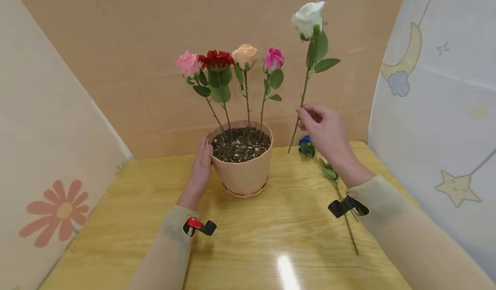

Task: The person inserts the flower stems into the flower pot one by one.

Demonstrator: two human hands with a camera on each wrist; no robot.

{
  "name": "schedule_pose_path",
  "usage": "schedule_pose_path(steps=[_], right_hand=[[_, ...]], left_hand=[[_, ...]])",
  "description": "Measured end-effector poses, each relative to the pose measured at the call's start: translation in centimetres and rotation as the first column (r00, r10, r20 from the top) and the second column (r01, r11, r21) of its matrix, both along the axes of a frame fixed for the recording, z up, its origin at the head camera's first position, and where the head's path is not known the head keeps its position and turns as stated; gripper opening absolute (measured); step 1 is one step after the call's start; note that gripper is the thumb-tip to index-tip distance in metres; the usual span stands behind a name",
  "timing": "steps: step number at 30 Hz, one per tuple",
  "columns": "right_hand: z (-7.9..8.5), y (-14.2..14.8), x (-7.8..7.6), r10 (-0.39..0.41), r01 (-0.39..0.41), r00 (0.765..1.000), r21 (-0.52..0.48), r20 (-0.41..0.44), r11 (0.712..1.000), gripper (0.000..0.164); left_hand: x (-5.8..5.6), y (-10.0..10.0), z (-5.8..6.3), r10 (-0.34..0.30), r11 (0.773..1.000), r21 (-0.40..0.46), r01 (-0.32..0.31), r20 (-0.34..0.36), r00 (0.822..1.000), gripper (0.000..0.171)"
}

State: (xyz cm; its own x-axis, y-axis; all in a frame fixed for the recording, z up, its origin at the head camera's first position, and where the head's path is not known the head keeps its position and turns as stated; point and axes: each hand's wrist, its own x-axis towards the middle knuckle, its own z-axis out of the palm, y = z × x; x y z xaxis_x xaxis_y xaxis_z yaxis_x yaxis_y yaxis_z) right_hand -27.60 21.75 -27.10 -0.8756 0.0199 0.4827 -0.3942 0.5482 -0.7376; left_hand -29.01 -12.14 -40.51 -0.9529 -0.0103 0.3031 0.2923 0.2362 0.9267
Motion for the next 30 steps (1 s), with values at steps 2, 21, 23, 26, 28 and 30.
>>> schedule_pose_path(steps=[2, 21, 23, 26, 28, 30], right_hand=[[0.6, -0.5, -0.1, 0.012, -0.012, 1.0, -0.015, -0.004, 1.0, 0.038], [1.7, -7.3, -2.1, 0.177, -0.183, 0.982, -0.086, -0.071, 0.979, 0.018], [1.5, -8.1, -2.3, 0.193, -0.196, 0.98, -0.066, -0.051, 0.978, 0.018], [1.3, -9.2, -2.6, 0.215, -0.215, 0.976, -0.041, -0.018, 0.976, 0.017], [1.2, -9.9, -2.8, 0.233, -0.233, 0.972, -0.032, -0.007, 0.972, 0.018], [1.2, -10.5, -3.1, 0.249, -0.249, 0.968, -0.017, -0.006, 0.968, 0.018]], left_hand=[[0.0, 0.0, 0.0, 0.003, 1.0, 0.001, -0.003, 0.005, 1.0, 0.061], [0.3, -0.4, -0.8, -0.016, 1.0, 0.015, 0.016, -0.009, 1.0, 0.06], [0.3, -0.4, -0.9, -0.016, 1.0, 0.019, 0.016, -0.011, 1.0, 0.06], [0.2, -0.4, -0.9, -0.011, 1.0, 0.01, 0.011, -0.009, 1.0, 0.06], [0.2, -0.3, -0.8, -0.008, 1.0, 0.004, 0.008, -0.009, 1.0, 0.06], [0.1, -0.2, -0.6, -0.004, 1.0, -0.001, 0.004, -0.01, 1.0, 0.06]])
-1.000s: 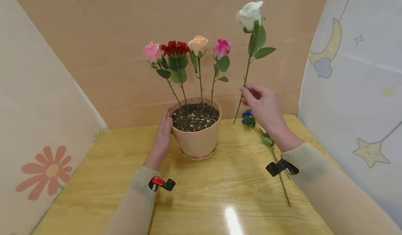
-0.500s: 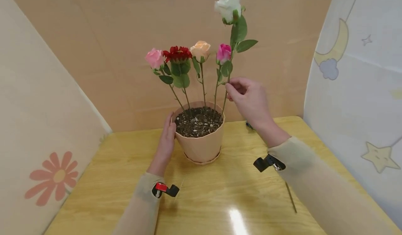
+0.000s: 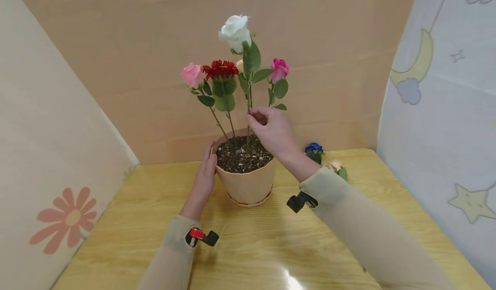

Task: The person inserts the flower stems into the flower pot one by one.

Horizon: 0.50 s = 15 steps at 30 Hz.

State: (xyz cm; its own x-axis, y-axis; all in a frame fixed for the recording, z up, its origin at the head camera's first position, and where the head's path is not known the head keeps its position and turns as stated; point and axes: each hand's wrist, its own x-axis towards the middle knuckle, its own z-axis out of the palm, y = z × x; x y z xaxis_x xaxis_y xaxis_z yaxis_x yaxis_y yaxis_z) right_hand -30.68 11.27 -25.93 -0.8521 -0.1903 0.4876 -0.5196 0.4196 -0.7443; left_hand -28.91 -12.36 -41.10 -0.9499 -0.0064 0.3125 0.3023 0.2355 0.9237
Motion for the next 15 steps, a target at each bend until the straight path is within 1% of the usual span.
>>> schedule_pose_path(steps=[2, 6, 10, 15], right_hand=[[-0.2, -0.7, -0.2, 0.024, -0.024, 1.0, 0.001, -0.004, 1.0, 0.019], [-0.6, -2.1, -0.5, 0.046, -0.046, 0.999, 0.02, -0.019, 0.999, 0.02], [-0.8, -3.3, -0.8, 0.053, -0.052, 0.998, 0.041, -0.022, 0.998, 0.021], [-1.2, -4.4, -1.2, 0.072, -0.07, 0.997, 0.061, -0.031, 0.996, 0.025]], left_hand=[[0.0, 0.0, 0.0, 0.002, 1.0, 0.001, -0.002, 0.0, 1.0, 0.059], [0.1, -0.1, 0.1, 0.016, 1.0, -0.003, -0.016, 0.011, 1.0, 0.06], [0.0, -0.1, 0.1, 0.031, 0.999, -0.012, -0.031, 0.024, 0.999, 0.061], [-0.1, 0.0, 0.1, 0.03, 1.0, -0.01, -0.03, 0.018, 0.999, 0.061]])
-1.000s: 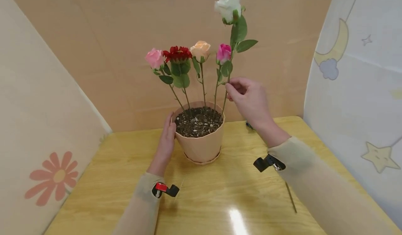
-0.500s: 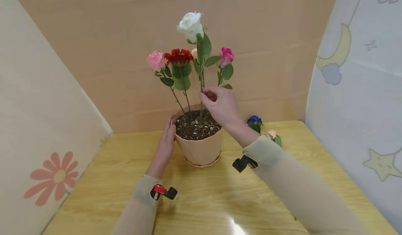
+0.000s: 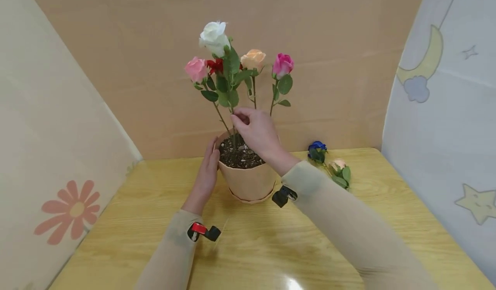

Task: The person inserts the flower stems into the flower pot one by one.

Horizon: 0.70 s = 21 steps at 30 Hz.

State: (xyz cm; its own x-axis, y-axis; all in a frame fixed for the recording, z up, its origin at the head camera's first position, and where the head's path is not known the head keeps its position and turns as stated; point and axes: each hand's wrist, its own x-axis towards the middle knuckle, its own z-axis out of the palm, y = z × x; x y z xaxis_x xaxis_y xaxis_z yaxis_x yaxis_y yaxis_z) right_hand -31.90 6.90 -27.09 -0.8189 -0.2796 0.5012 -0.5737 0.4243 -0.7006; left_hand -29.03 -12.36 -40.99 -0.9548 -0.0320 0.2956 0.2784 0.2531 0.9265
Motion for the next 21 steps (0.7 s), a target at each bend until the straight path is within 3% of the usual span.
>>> schedule_pose_path(steps=[8, 14, 21], right_hand=[[0.1, -0.2, -0.8, -0.011, 0.01, 0.999, -0.036, -0.045, 0.999, 0.023], [-0.5, -0.4, -1.1, -0.026, 0.027, 1.0, 0.039, -0.016, 0.999, 0.026], [-1.0, -0.8, -1.5, -0.024, 0.025, 0.999, 0.041, -0.024, 0.999, 0.024]], left_hand=[[-0.1, 0.2, -0.1, -0.014, 1.0, 0.012, 0.014, -0.004, 1.0, 0.062], [-0.2, 0.1, 0.0, 0.001, 1.0, -0.018, -0.001, -0.009, 1.0, 0.061], [-0.1, 0.2, 0.1, 0.007, 1.0, -0.022, -0.008, -0.016, 1.0, 0.061]])
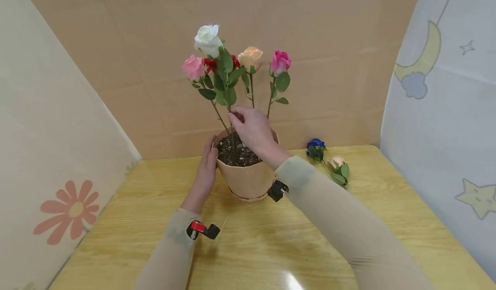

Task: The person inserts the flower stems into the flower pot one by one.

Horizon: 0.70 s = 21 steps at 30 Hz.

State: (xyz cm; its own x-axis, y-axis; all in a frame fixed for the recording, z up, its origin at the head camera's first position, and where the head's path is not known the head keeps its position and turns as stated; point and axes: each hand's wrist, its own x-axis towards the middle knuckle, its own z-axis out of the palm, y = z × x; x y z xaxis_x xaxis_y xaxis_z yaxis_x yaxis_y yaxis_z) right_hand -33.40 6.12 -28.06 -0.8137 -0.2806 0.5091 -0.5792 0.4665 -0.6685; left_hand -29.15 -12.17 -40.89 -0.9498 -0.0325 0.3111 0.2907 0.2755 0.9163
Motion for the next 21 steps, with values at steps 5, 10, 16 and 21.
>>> schedule_pose_path(steps=[5, 10, 16, 21], right_hand=[[-0.3, -0.2, -0.1, -0.005, 0.005, 1.0, 0.011, -0.005, 1.0, 0.024], [-1.2, -0.3, -0.1, 0.008, -0.007, 1.0, 0.056, -0.022, 0.998, 0.024], [-1.4, -0.4, 0.0, 0.007, -0.003, 0.999, 0.076, -0.041, 0.997, 0.023], [-1.5, -0.5, 0.0, 0.016, -0.011, 0.998, 0.089, -0.054, 0.996, 0.024]], left_hand=[[0.1, 0.0, 0.1, 0.005, 1.0, -0.006, -0.005, 0.009, 1.0, 0.062], [0.1, 0.0, 0.1, 0.01, 1.0, -0.01, -0.01, 0.018, 1.0, 0.062], [0.0, 0.1, 0.1, 0.01, 1.0, -0.013, -0.009, 0.012, 1.0, 0.062], [0.1, -0.1, 0.2, -0.001, 1.0, 0.001, 0.001, -0.001, 1.0, 0.061]])
